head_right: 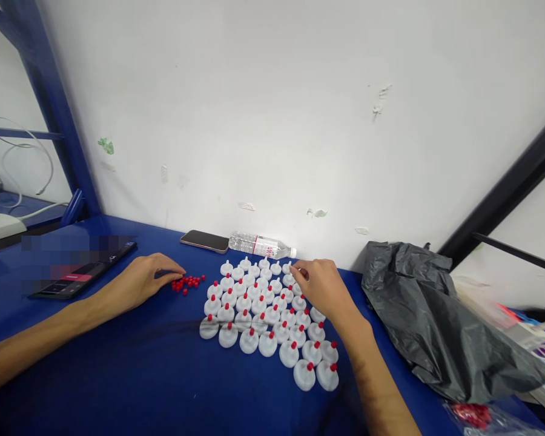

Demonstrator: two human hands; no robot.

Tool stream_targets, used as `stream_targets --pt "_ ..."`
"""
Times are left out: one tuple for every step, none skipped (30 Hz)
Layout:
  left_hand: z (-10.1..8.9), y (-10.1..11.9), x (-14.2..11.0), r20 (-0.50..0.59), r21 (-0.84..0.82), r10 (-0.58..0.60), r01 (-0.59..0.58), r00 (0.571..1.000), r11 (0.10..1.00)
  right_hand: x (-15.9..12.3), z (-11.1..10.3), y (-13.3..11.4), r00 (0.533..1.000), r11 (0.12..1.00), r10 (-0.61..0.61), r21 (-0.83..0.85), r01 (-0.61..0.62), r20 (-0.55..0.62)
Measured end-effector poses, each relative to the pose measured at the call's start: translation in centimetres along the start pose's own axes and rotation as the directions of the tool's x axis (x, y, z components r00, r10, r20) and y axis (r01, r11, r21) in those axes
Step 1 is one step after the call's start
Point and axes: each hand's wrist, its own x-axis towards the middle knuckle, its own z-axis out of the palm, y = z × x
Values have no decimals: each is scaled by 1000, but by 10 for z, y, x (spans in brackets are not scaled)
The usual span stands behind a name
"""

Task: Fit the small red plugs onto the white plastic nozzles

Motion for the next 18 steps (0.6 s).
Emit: stream_targets --pt "0 0 0 -1 -7 3 -3 1000 1000 0 -1 0 1000 1000 1 3 -1 2" --pt "0 1 0 -1 -12 5 -5 1000 1000 -1 -2 0 1000 1000 0 1 0 4" --pt "0 1 0 1 -16 5 -5 1000 1000 -1 -3 0 1000 1000 -3 -1 3 6" --pt "0 2 0 6 -20 5 -5 1000 1000 -1 -3 0 1000 1000 -6 -6 6 5" --pt "0 2 0 11 -25 6 -6 1000 1000 -2 -3 0 1000 1000 -10 -11 10 5" --pt "0 2 0 13 -31 7 -7 1000 999 -2 -4 0 1000 1000 -12 -16 12 3" --pt "0 3 0 15 -39 10 -9 1000 999 -2 -4 0 1000 1000 -12 -19 12 0" --pt "0 4 -1 14 -46 13 -12 1000 999 -2 -4 0 1000 1000 -10 -18 10 0" --pt "0 5 -1 12 -52 14 -14 1000 999 -2 -5 0 1000 1000 -3 -11 4 3" --pt "0 5 -1 9 -52 13 -13 1000 999 -2 -6 0 1000 1000 6 2 -6 9" --pt "0 7 -1 7 -48 10 -10 1000 999 -3 -7 1 1000 1000 20 24 -20 20" --pt "-1 8 -1 7 -40 7 -7 1000 999 -3 -9 1 999 998 36 53 -37 36" --pt "-1 9 -2 6 -30 3 -3 1000 1000 -4 -10 2 997 995 51 85 -56 60" --pt "-2 10 -2 5 -19 -2 2 1000 1000 -4 -12 3 994 990 62 118 -72 93" --pt "-2 11 -2 3 -11 -6 6 1000 1000 -5 -14 4 989 985 67 150 -87 134" --pt "-3 12 -2 0 -6 -9 9 1000 1000 -6 -15 5 981 979 67 180 -101 182" --pt "-3 13 -3 -3 -4 -11 11 1000 1000 -6 -16 6 971 973 65 202 -114 231" --pt "-3 14 -3 -9 -4 -13 13 1000 1000 -7 -16 7 960 968 61 217 -124 274"
